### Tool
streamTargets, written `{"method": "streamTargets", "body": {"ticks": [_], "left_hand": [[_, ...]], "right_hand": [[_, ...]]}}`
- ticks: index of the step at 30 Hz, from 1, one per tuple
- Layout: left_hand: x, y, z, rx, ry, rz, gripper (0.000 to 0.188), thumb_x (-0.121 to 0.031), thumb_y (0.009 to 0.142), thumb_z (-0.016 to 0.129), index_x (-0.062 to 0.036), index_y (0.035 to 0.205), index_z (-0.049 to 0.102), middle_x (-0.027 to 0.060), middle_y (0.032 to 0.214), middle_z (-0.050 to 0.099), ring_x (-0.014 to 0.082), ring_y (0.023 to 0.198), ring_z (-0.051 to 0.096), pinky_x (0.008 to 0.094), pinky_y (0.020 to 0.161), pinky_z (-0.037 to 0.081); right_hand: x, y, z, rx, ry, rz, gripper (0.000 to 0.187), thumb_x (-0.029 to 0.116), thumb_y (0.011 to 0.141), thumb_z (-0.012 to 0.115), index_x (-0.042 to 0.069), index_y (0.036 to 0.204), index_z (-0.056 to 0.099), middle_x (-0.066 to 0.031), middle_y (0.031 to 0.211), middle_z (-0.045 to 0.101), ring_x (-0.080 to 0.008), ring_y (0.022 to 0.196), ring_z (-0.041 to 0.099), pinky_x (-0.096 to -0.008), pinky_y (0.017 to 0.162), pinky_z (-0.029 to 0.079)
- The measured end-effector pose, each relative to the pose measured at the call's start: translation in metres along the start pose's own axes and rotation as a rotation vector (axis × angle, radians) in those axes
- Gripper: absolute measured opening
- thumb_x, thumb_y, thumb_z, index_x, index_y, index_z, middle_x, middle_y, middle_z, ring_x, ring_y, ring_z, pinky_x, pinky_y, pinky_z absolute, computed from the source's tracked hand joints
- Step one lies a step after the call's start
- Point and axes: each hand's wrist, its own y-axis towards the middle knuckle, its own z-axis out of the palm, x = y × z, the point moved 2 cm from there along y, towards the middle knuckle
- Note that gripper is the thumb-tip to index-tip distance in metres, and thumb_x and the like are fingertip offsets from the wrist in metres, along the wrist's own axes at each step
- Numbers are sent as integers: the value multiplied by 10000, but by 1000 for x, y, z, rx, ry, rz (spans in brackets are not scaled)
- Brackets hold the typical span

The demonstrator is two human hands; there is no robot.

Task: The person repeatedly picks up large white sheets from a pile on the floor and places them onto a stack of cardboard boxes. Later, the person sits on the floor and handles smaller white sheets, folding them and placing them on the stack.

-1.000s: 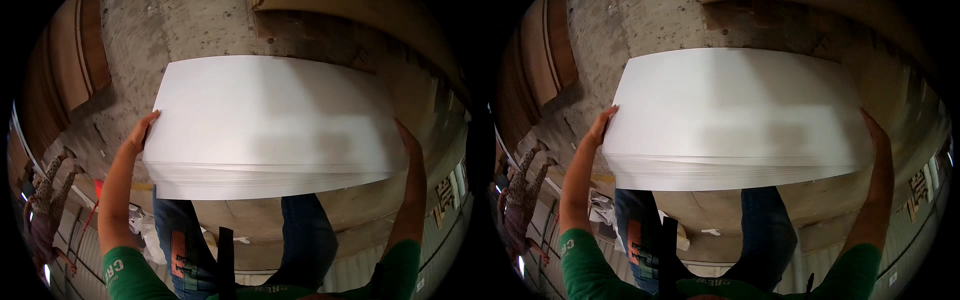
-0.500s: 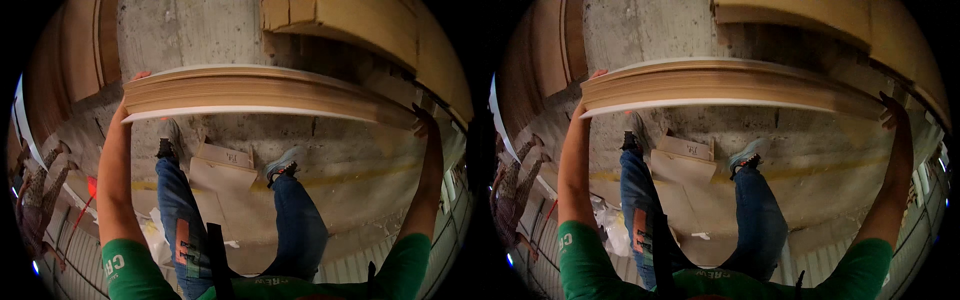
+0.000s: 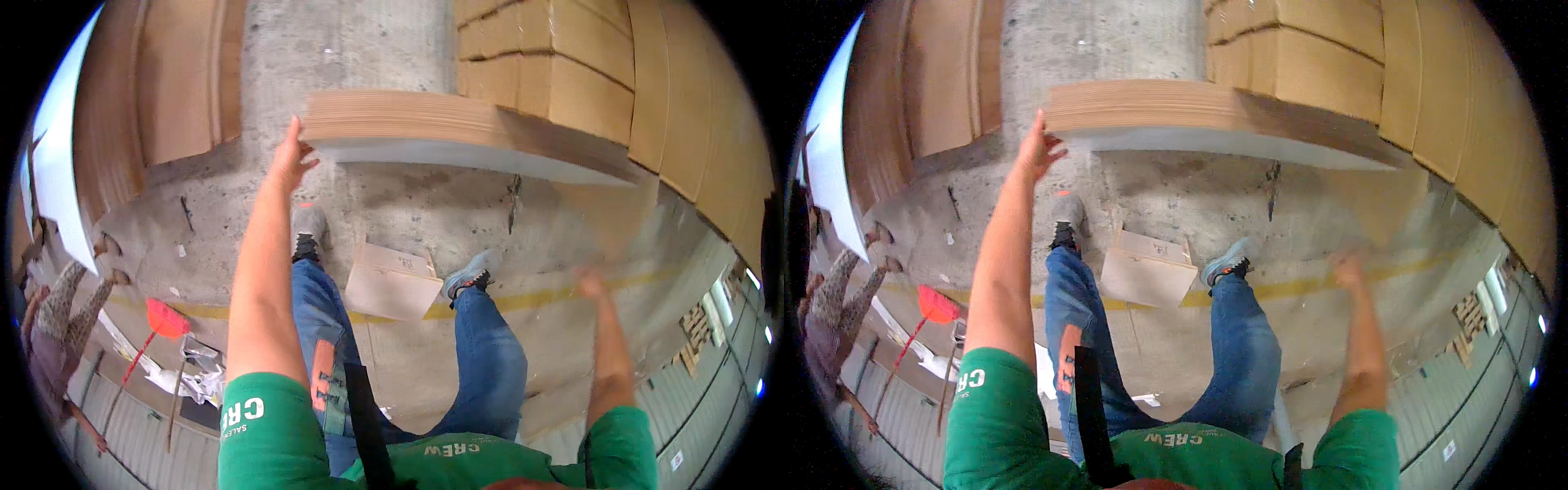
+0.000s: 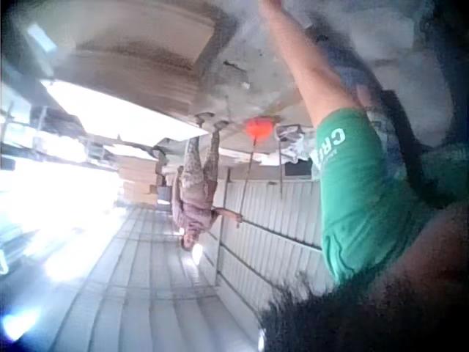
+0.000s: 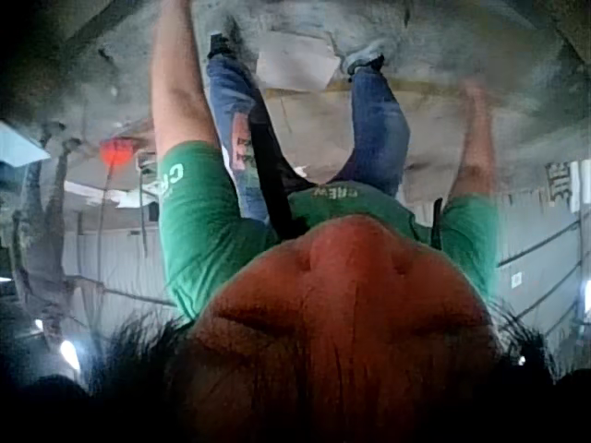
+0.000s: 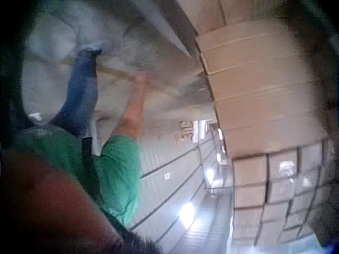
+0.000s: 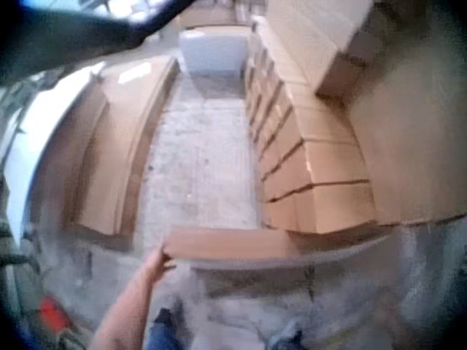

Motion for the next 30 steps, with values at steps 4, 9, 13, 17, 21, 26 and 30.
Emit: {"method": "streamTargets", "body": {"ticks": [4, 9, 13, 17, 21, 26, 30], "left_hand": [[44, -79, -68, 44, 103, -40, 726, -607, 824, 381, -78, 1319, 324, 169, 1301, 389, 290, 1145, 404, 434, 908, 354], [143, -204, -225, -193, 430, 79, 515, -551, 839, 430, -55, 835, 566, 10, 698, 506, 107, 636, 443, 254, 566, 372], [190, -301, -322, -247, 112, -133, 570, -515, 855, 416, 12, 955, 608, 126, 840, 599, 177, 770, 569, 291, 660, 449], [213, -353, -357, -454, -293, -174, 536, -507, 855, 437, -13, 1015, 570, 46, 763, 548, 116, 584, 489, 258, 535, 419], [206, -352, -391, -281, -307, -265, 633, -558, 839, 418, -11, 1148, 493, 131, 991, 584, 196, 773, 581, 320, 667, 478], [119, -363, -435, -330, -391, -70, 580, -516, 859, 420, -15, 1138, 502, 122, 968, 589, 180, 766, 582, 308, 666, 479], [93, -352, -460, -463, -541, -41, 524, -495, 856, 449, -16, 1054, 531, 104, 883, 583, 176, 712, 576, 294, 608, 473]], "right_hand": [[145, -113, 54, 189, 143, -51, 309, 330, 830, 506, 103, 1012, 612, -121, 1014, 611, -279, 962, 566, -381, 845, 432], [334, -215, 39, 435, 555, -186, 333, 304, 853, 519, 55, 1070, 563, -79, 881, 634, -140, 702, 604, -292, 663, 475], [430, -268, -27, 413, 544, -337, 362, 289, 864, 516, 22, 1107, 530, -89, 921, 614, -150, 723, 595, -278, 646, 470], [461, -290, -90, 280, 670, -250, 341, 297, 879, 483, 18, 1068, 536, -92, 879, 604, -176, 699, 593, -291, 608, 473], [441, -304, -119, 87, 459, -19, 353, 323, 860, 488, 5, 995, 557, -97, 816, 612, -185, 617, 598, -303, 523, 471], [528, -351, -161, 75, 64, -202, 324, 301, 853, 485, 3, 785, 589, -79, 659, 602, -178, 572, 595, -311, 537, 469], [582, -322, -198, -10, 252, -250, 308, 297, 848, 499, 7, 836, 600, -81, 657, 606, -172, 567, 598, -313, 537, 470]]}}
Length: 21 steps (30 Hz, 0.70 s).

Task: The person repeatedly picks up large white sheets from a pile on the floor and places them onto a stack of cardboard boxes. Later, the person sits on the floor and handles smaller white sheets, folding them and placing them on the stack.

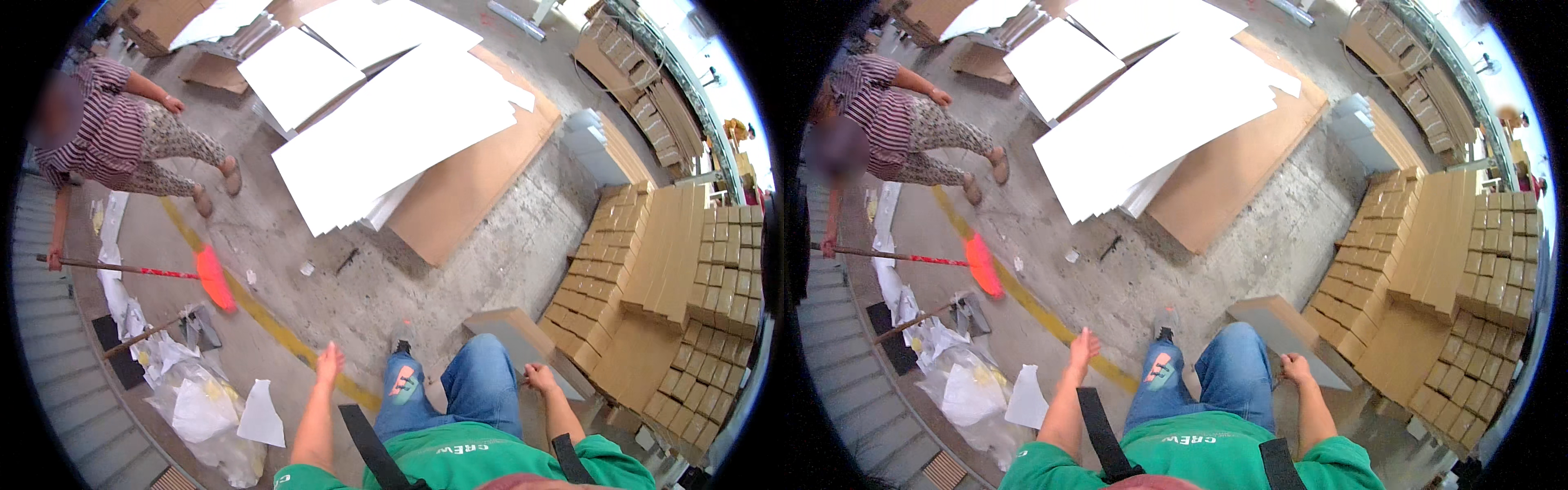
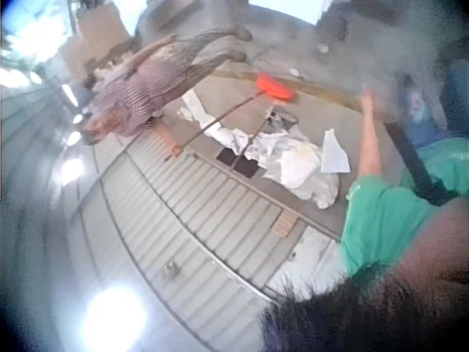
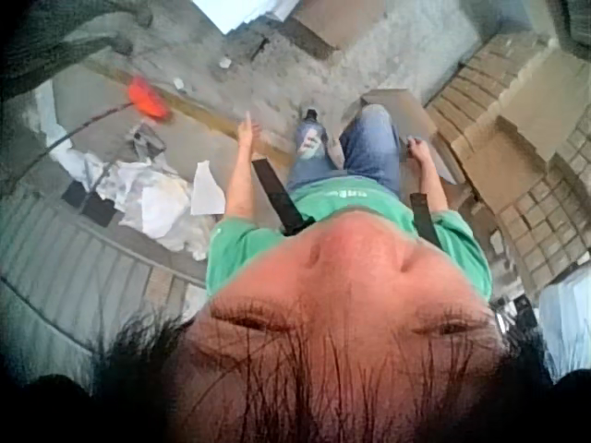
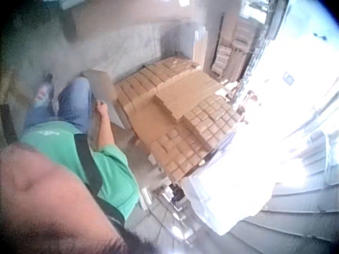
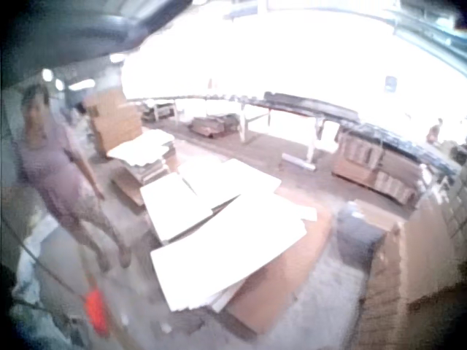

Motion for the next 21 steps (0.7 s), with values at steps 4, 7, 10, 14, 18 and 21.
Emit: {"method": "streamTargets", "body": {"ticks": [4, 7, 10, 14, 18, 21], "left_hand": [[-7, -5, 1, -32, 187, -84, 453, -462, 846, 486, -14, 826, 550, 73, 673, 554, 157, 594, 542, 291, 544, 454], [-10, 6, 4, 26, 471, 47, 440, -417, 844, 498, 17, 836, 573, 84, 651, 547, 192, 624, 542, 327, 597, 455], [-59, 15, 27, -23, 578, 233, 442, -400, 842, 503, 26, 921, 589, 111, 733, 590, 217, 702, 565, 340, 668, 455], [-135, 43, 51, -42, 451, 33, 442, -383, 830, 538, 12, 1021, 586, 138, 912, 625, 216, 826, 583, 324, 746, 445], [-129, 87, 26, -240, 234, 122, 448, -399, 851, 500, 6, 1028, 573, 114, 912, 623, 199, 827, 566, 316, 754, 436], [-250, 119, 36, -254, 337, 99, 513, -427, 866, 460, 11, 1126, 519, 152, 1095, 554, 254, 1013, 516, 362, 856, 400]], "right_hand": [[74, 40, -18, -15, 9, -86, 313, 258, 859, 477, 27, 1059, 546, -73, 824, 590, -168, 621, 596, -284, 510, 468], [151, 47, -45, 24, 62, -89, 340, 253, 860, 469, 19, 1100, 518, -85, 828, 581, -180, 629, 599, -290, 523, 480], [212, 109, -61, 83, 138, -35, 392, 258, 834, 503, 10, 1137, 502, -137, 806, 615, -204, 629, 605, -322, 542, 485], [324, 231, -100, 45, -127, -230, 334, 245, 817, 487, -22, 990, 592, -147, 723, 617, -240, 595, 595, -360, 554, 483], [433, 212, -105, 97, -45, -395, 448, 305, 850, 475, -2, 1175, 470, -128, 910, 592, -194, 653, 599, -309, 516, 477], [481, 223, -122, 140, 130, -265, 515, 371, 858, 469, 7, 1221, 437, -152, 1091, 535, -239, 799, 601, -319, 594, 495]]}}
